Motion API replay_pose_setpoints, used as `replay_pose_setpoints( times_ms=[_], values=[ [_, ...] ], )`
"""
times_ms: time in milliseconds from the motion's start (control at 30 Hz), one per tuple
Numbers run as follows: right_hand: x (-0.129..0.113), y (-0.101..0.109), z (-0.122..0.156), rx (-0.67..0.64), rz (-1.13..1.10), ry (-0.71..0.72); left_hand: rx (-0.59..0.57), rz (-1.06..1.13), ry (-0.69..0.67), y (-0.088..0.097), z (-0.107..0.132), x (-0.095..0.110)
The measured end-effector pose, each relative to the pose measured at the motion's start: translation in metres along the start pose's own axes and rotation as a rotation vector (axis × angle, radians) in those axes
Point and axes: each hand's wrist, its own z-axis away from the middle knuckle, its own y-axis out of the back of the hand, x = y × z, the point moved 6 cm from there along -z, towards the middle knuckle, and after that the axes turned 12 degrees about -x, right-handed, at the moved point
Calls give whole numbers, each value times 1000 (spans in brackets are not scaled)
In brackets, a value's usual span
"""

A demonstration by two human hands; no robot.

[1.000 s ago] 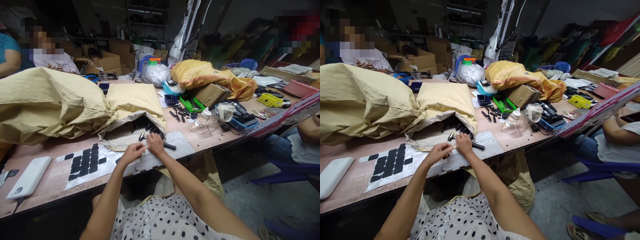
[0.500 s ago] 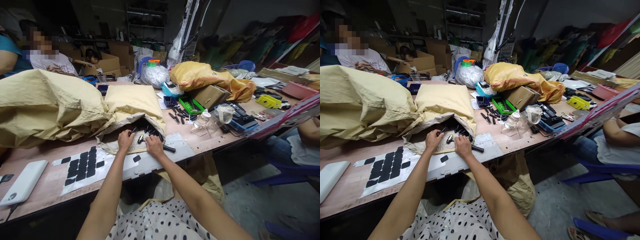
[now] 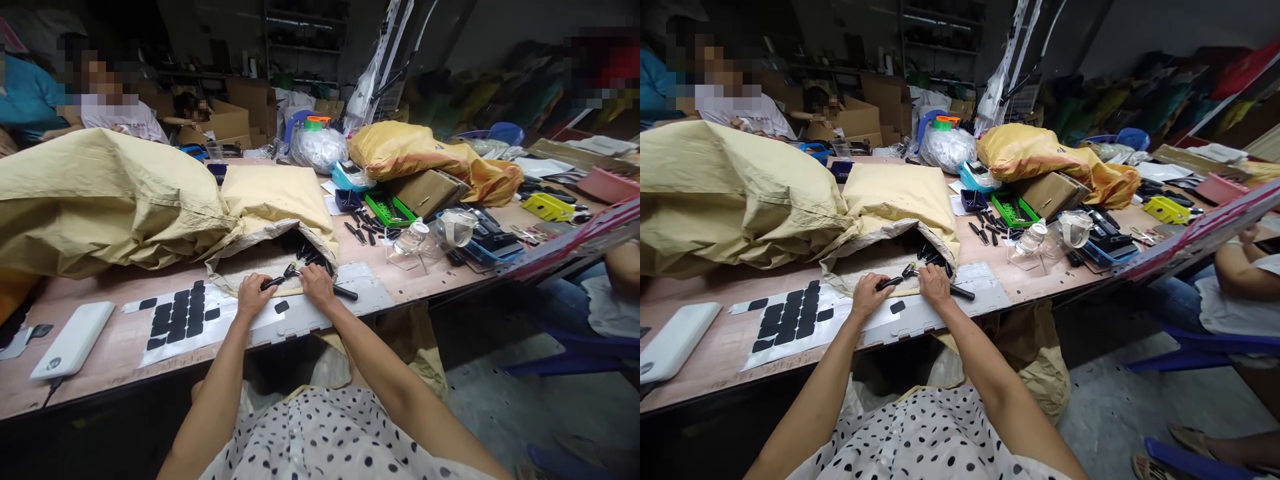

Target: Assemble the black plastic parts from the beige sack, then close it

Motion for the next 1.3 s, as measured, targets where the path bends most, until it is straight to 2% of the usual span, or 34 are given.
replay_pose_setpoints(
  times_ms=[133, 300, 433, 600, 767, 900, 1000, 1167, 1300],
  values=[
    [-2, 8, 6, 51, -156, -38, 2, 5, -4, -2, 0, -1],
    [-19, 11, 12, 76, -268, 16, -17, 30, 6, -2, 0, -2],
    [-28, 10, 17, 100, -220, 50, -24, 31, 2, -1, 0, 0],
    [-28, 8, 18, 68, -148, 46, -34, 22, 18, -2, 1, 2],
    [-39, 11, 19, 109, -137, 85, -40, 34, 26, -1, 1, 3],
    [-49, 1, 19, 37, -97, 104, -37, 34, 40, 0, 1, 4],
    [-44, 0, 15, 38, -94, 78, -36, 35, 38, 0, 2, 5],
    [-18, 8, -1, 84, -19, 13, -25, 14, 45, 1, 2, 8],
    [-1, 0, -8, 43, 69, -6, -7, -15, 51, 1, 4, 10]
  ],
)
